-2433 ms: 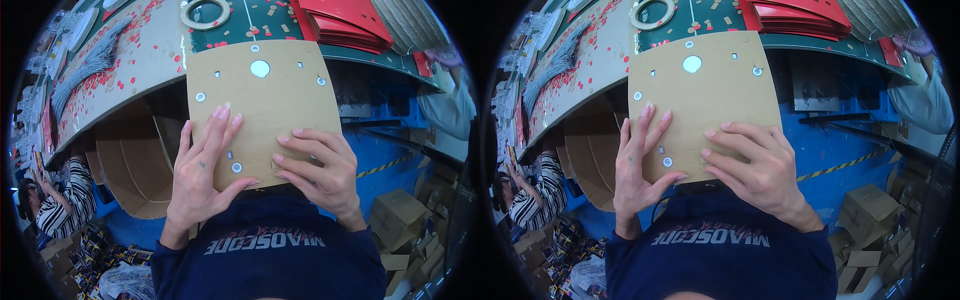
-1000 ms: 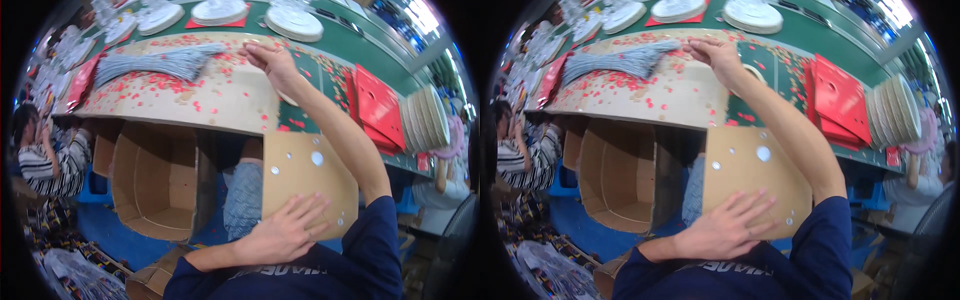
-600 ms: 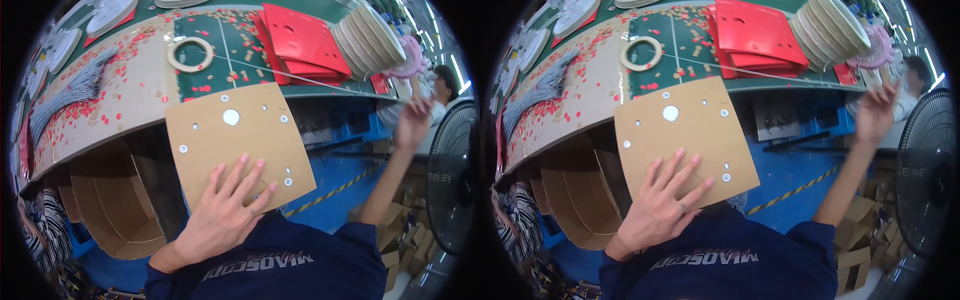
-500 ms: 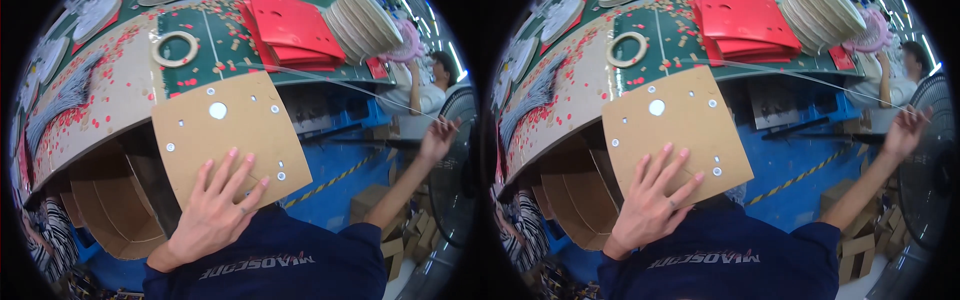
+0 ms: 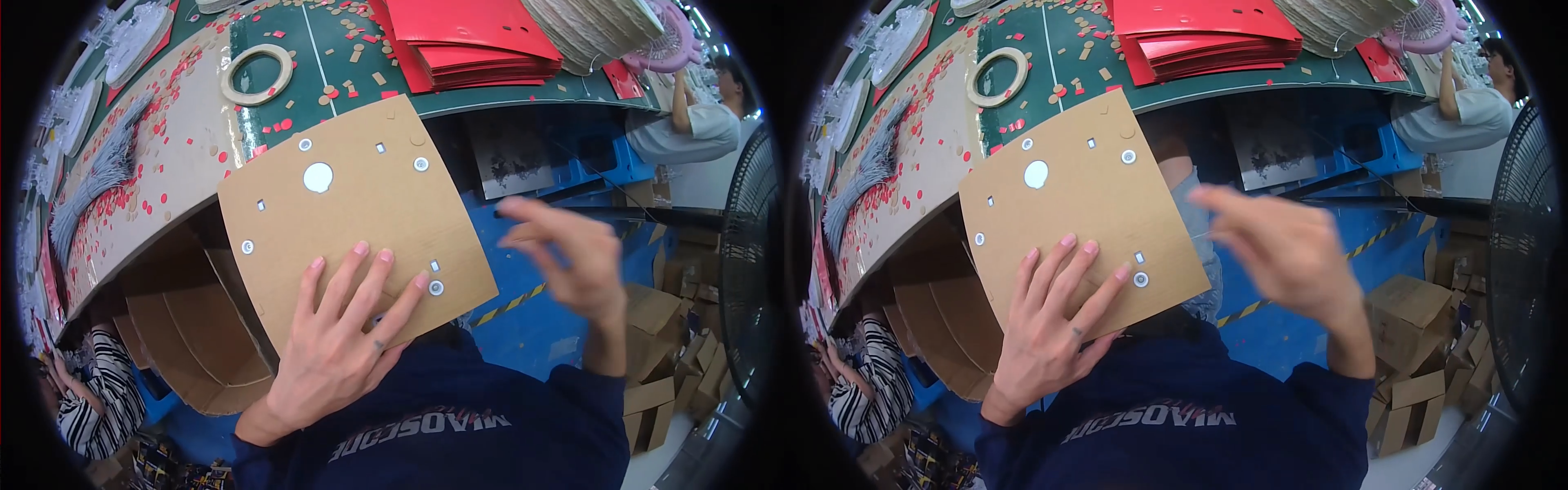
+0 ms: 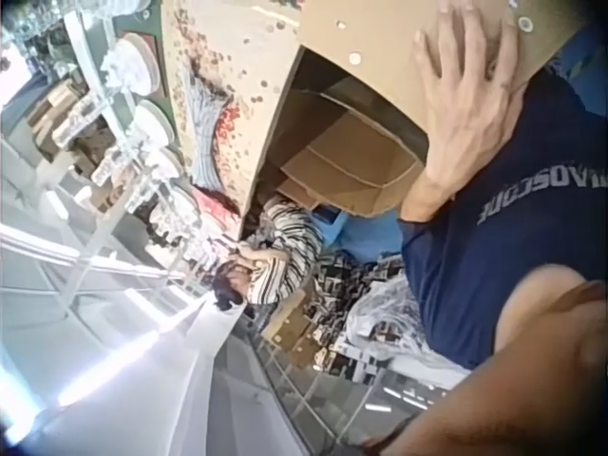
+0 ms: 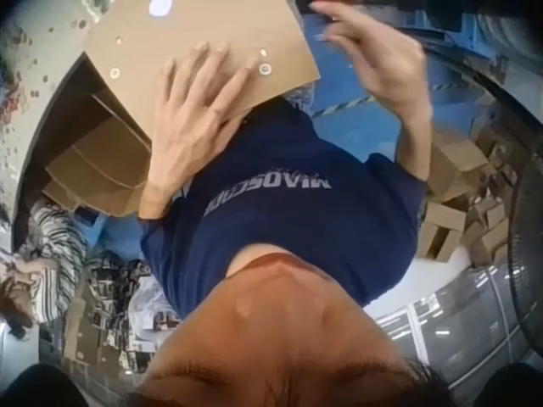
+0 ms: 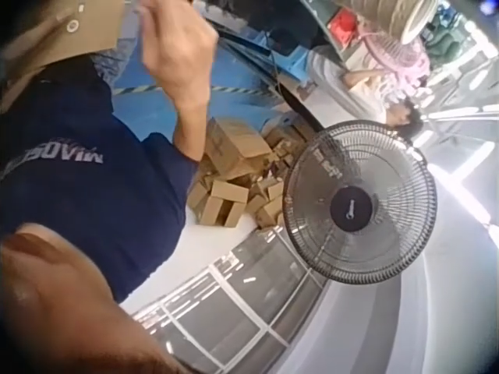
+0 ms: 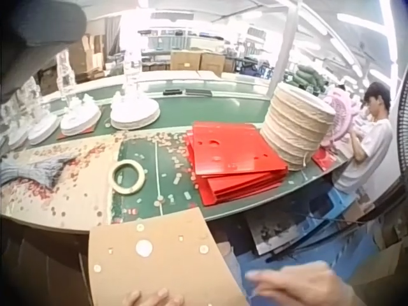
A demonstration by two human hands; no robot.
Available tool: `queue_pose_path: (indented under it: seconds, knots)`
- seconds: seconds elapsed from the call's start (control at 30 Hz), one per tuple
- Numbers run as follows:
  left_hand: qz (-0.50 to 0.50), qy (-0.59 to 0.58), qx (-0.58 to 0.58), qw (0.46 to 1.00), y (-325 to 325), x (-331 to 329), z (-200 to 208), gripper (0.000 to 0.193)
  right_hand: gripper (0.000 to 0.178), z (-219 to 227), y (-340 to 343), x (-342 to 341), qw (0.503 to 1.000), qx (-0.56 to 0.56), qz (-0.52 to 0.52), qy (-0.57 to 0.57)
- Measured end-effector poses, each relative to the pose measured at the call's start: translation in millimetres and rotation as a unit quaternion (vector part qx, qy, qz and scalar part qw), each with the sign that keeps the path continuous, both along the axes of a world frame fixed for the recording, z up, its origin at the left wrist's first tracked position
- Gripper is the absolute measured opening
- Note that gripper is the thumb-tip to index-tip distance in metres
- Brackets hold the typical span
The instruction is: Assembling lighting components onto a cardboard template and checking them against a circular base on a factory assembly line.
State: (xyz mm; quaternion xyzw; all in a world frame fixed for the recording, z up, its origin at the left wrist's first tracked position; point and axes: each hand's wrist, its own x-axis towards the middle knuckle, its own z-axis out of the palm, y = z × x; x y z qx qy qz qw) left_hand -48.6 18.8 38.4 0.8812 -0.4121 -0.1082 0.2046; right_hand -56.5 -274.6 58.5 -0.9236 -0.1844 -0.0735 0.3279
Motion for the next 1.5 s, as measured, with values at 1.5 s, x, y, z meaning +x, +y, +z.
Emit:
queue_pose_path:
  seconds: [1.5]
  knots:
    - [-0.002,-0.042,0.019,0.999,-6,3,-7,0.082,0.042,-2,21,16,0.954,-0.18,0.226,-0.077]
